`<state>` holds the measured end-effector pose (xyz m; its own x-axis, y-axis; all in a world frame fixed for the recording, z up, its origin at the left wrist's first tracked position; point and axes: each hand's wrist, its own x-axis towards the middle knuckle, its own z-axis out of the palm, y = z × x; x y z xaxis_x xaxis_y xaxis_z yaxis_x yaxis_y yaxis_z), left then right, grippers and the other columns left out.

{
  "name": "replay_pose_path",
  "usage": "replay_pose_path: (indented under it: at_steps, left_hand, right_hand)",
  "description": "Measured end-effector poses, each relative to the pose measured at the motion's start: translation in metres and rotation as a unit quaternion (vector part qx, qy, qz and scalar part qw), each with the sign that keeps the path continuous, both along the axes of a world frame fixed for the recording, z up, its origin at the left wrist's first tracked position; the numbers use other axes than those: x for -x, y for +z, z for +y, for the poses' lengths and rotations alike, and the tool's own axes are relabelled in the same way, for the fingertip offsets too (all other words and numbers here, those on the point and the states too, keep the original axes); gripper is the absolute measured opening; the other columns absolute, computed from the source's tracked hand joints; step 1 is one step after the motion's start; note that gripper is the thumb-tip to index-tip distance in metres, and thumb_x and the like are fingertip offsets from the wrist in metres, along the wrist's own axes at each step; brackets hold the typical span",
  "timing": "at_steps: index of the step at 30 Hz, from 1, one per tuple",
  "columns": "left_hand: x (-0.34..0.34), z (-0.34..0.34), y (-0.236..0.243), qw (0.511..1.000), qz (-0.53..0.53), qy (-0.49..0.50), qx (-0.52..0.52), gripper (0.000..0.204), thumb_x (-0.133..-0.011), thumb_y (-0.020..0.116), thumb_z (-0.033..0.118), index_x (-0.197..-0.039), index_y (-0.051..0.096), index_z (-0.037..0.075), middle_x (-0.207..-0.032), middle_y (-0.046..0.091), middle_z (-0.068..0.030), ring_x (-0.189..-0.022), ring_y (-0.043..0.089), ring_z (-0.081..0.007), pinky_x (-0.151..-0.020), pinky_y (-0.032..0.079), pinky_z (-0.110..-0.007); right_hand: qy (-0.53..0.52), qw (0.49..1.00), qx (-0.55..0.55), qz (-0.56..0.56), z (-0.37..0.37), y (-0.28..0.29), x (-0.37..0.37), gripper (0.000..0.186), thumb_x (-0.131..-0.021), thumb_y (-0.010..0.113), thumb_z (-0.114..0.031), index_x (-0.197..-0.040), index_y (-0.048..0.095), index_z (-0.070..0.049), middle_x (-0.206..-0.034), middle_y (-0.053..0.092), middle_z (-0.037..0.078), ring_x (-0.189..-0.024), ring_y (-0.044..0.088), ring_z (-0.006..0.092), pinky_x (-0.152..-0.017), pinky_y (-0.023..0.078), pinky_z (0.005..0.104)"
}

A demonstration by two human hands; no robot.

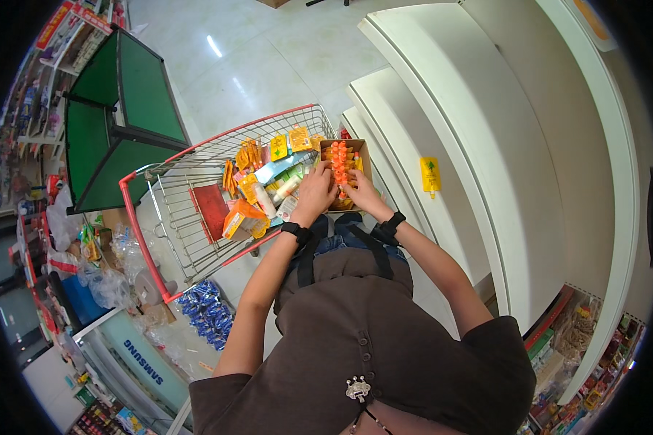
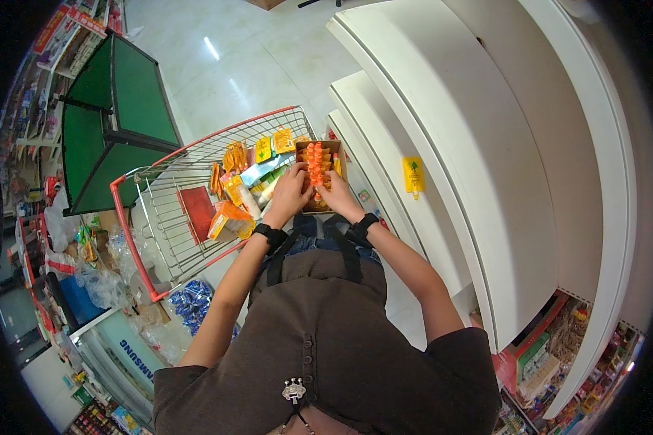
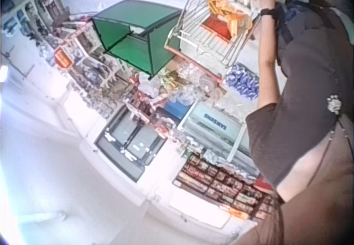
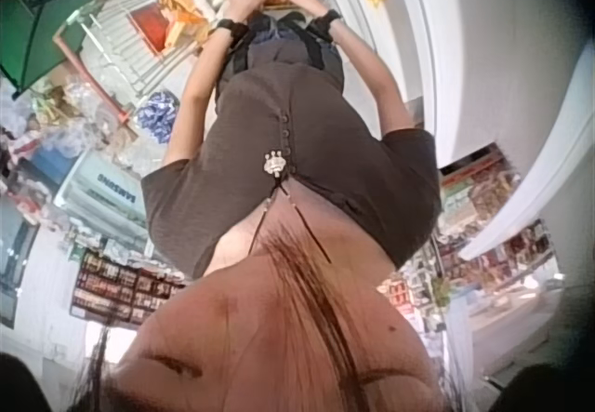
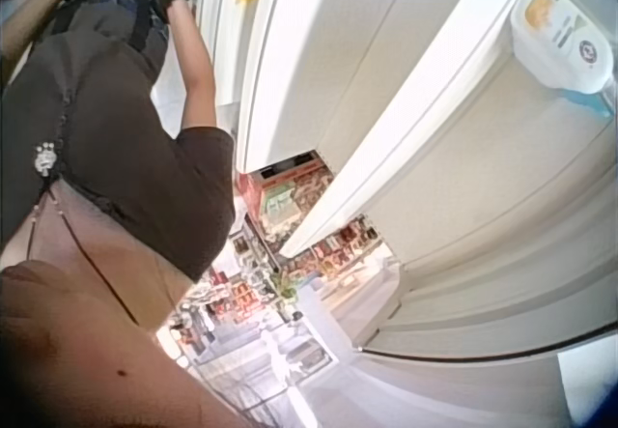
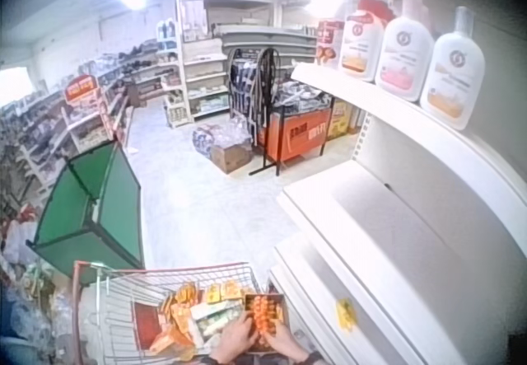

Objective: The person is seen picking up a product from a grocery cart and placing it on a supermarket shelf.

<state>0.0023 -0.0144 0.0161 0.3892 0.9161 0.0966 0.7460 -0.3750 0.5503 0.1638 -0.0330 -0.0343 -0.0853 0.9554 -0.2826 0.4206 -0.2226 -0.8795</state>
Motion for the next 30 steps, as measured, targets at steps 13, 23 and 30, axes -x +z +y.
replay_pose_path:
  at_steps: [13, 23, 30]
  left_hand:
    - [0.011, 0.0, 0.011, 0.996, 0.009, -0.064, 0.057, 0.041, -0.068, 0.069, 0.021, -0.099, 0.053, -0.002, -0.125, 0.045, -0.0127, -0.103, 0.05, -0.0313, -0.081, 0.043, -0.039]
    - [0.015, -0.015, 0.013, 0.996, 0.007, -0.058, 0.063, 0.056, -0.066, 0.072, 0.026, -0.11, 0.048, 0.001, -0.125, 0.044, -0.012, -0.105, 0.049, -0.0319, -0.085, 0.041, -0.042]
    - [-0.007, -0.015, 0.009, 0.996, 0.075, 0.003, 0.049, 0.052, -0.066, 0.073, 0.025, -0.107, 0.051, 0.002, -0.118, 0.047, -0.012, -0.1, 0.051, -0.0313, -0.081, 0.042, -0.041]
  right_hand:
    - [-0.005, 1.0, -0.01, -0.012, -0.001, 0.004, -0.001, 0.034, -0.086, 0.054, -0.014, -0.113, 0.045, 0.006, -0.109, 0.055, 0.027, -0.101, 0.055, 0.038, -0.086, 0.044, 0.0401]
    - [0.034, 0.999, 0.033, -0.026, -0.001, 0.011, 0.0, 0.039, -0.09, 0.054, -0.015, -0.12, 0.041, 0.006, -0.116, 0.053, 0.021, -0.109, 0.054, 0.028, -0.089, 0.046, 0.0346]
    - [0.009, 1.0, -0.03, 0.004, -0.003, 0.009, -0.002, 0.037, -0.087, 0.055, -0.016, -0.113, 0.045, 0.007, -0.108, 0.056, 0.027, -0.1, 0.056, 0.0366, -0.084, 0.045, 0.0387]
